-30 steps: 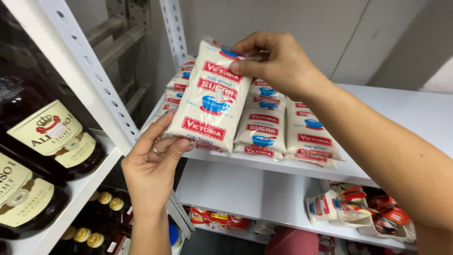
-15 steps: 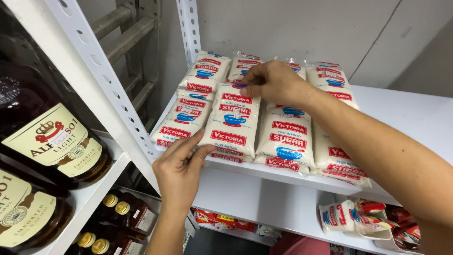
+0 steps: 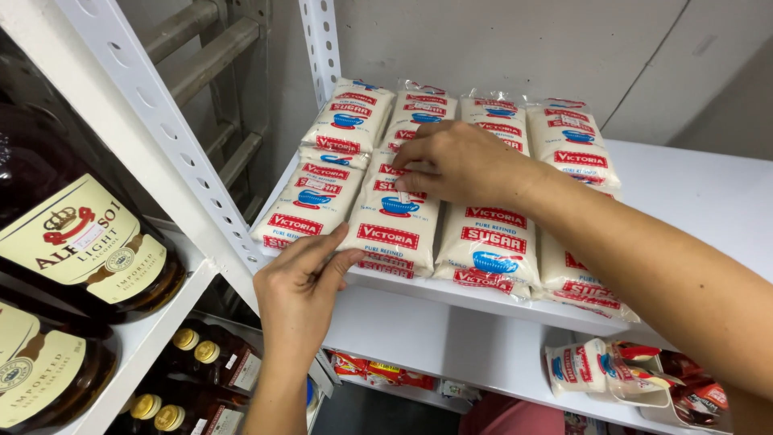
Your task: The person takes packets of sugar from a cardboard box, wipes each one with a cloth, and places them on a white shelf. They repeat this process, arranging the packets in neat rows on the shelf.
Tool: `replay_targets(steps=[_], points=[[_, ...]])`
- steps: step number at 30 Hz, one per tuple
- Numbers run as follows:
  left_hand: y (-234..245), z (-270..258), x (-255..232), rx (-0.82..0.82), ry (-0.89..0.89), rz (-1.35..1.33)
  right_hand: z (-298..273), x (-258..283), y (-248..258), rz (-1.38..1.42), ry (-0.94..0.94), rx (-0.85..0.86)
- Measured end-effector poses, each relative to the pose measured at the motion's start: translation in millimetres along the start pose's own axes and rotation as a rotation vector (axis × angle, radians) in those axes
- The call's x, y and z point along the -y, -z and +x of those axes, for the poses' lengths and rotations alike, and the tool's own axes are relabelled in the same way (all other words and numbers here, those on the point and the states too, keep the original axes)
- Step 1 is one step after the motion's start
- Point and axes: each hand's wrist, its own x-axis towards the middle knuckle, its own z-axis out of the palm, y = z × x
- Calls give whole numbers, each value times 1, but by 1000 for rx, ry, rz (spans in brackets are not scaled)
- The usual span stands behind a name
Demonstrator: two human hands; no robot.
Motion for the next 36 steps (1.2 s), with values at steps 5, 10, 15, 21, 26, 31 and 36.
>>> replay_targets(steps=[5,10,15,21,26,31,36], points=[[0,0,-2,2,-14,14,-3,-2,-3,-7,-38,45],[3,-2,-3,21,-43,85,-5,-3,-1,-25,-1,32],[0,-8,2,11,-173,255,-21,3,17,-81,-32,-31],[-6,-10,10,-57,-226,278,-51,10,40,-144,-131,-6],[-5,-12,6,-61,-216,302,-79,4,40,-145,-51,13],[-6,-14,3,-65,-220,327,-98,3,33,-134,92,-31],[-1,-22,-8,-90,-244,471,-101,0,25,-114,79,-36]])
